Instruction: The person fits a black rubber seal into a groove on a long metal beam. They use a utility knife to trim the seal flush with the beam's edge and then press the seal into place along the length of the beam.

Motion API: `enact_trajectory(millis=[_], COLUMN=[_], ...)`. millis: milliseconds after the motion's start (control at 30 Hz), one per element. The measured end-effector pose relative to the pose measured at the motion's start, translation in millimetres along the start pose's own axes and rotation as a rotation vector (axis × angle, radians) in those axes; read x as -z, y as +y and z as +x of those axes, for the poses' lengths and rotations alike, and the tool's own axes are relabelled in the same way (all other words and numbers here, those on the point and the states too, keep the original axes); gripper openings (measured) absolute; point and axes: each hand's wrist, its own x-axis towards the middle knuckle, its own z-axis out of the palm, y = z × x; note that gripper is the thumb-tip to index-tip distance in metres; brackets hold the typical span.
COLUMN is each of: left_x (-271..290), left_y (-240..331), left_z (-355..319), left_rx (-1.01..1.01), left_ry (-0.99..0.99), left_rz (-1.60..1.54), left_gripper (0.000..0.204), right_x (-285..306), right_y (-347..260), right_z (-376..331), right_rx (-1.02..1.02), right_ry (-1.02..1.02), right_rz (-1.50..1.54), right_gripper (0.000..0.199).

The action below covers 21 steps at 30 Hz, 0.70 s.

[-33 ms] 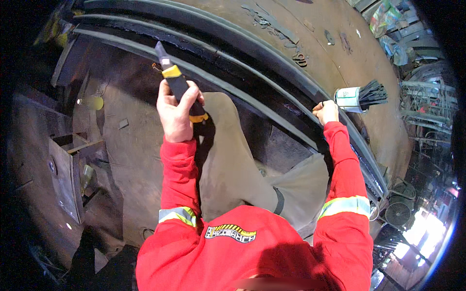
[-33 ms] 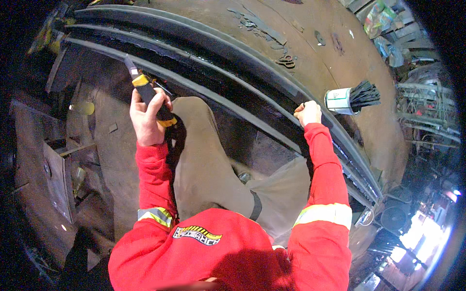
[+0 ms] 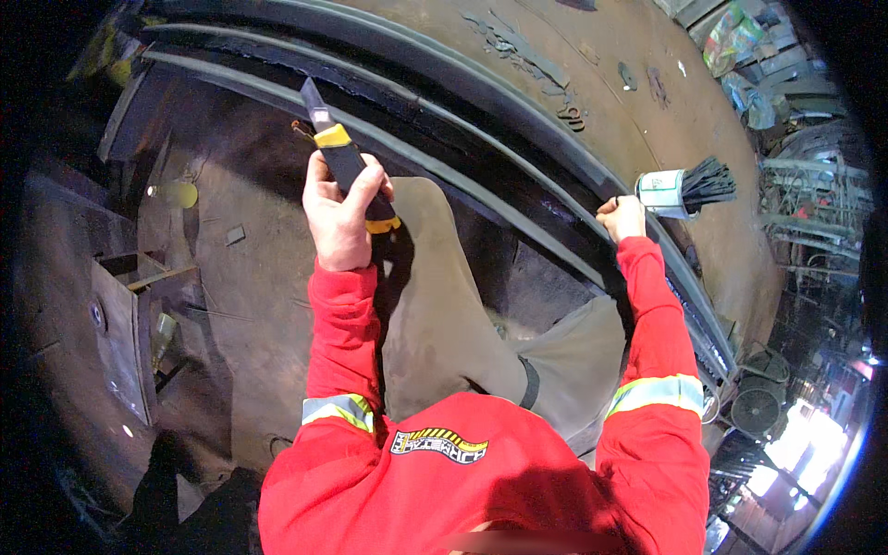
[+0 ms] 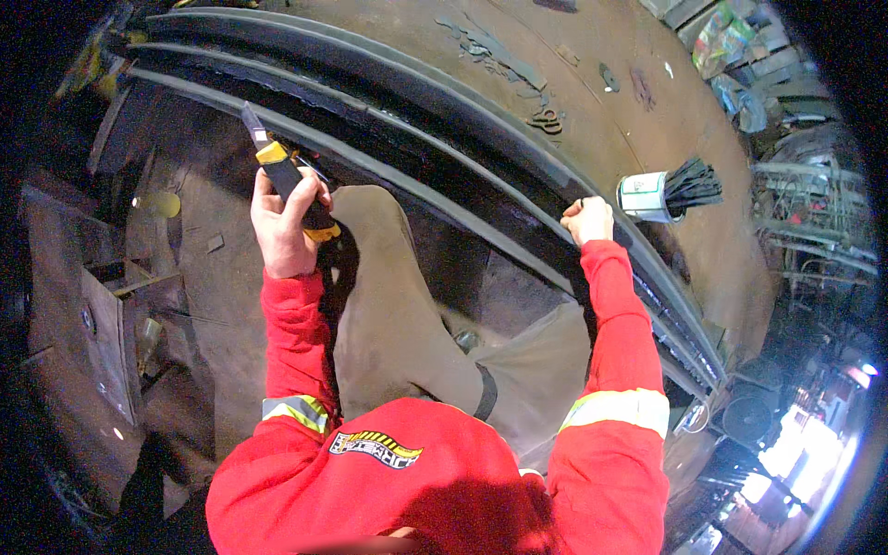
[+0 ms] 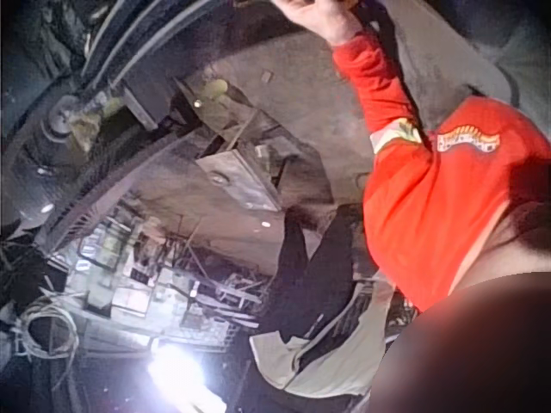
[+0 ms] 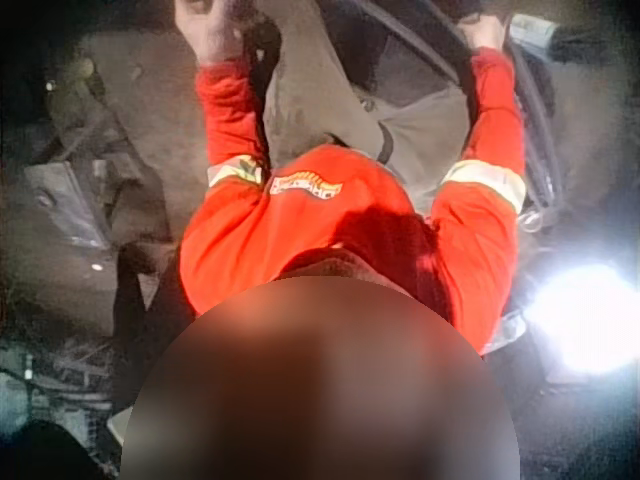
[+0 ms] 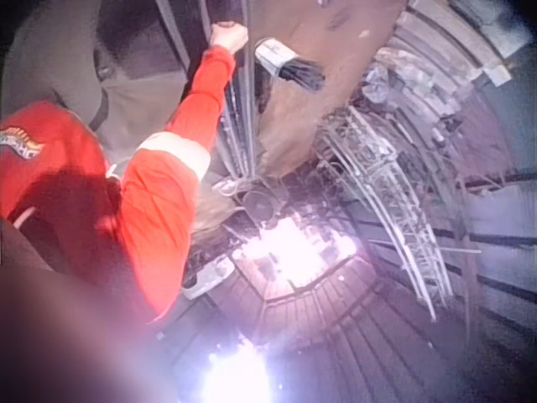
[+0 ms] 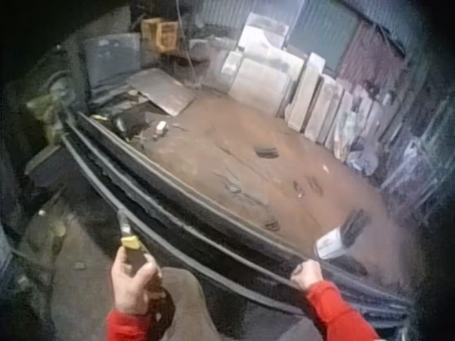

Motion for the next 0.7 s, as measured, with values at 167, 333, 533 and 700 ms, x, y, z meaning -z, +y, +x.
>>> enact_trajectory(millis=[167,333,533,700], left_x=[23.4,33.1,52.8,46.8], left_y=[9.3,9.8,0.3,-1.9], left_z=[3.5,9.8,-1.7,-6.5], left_rx=[-0.054,-0.007,0.021,0.040], left_ry=[0.033,0.124,0.107,0.085], left_rz=[0.010,-0.038,-0.029,-0.140], left_gripper=[0.029,0.029,0.031,0.033], right_x=[24.2,-6.2,1.1,-32.4], right_y=[-49.3,-123.8,-214.4,-226.4], right_z=[-57.8,-119.6,-12.2,19.0], right_rx=[0.204,0.582,0.882,0.749], right_ry=[0.275,-0.054,0.430,0.160], right_rz=[0.472,0.366,0.005,-0.296], right_gripper=[0.003,0.014,0.024,0.026])
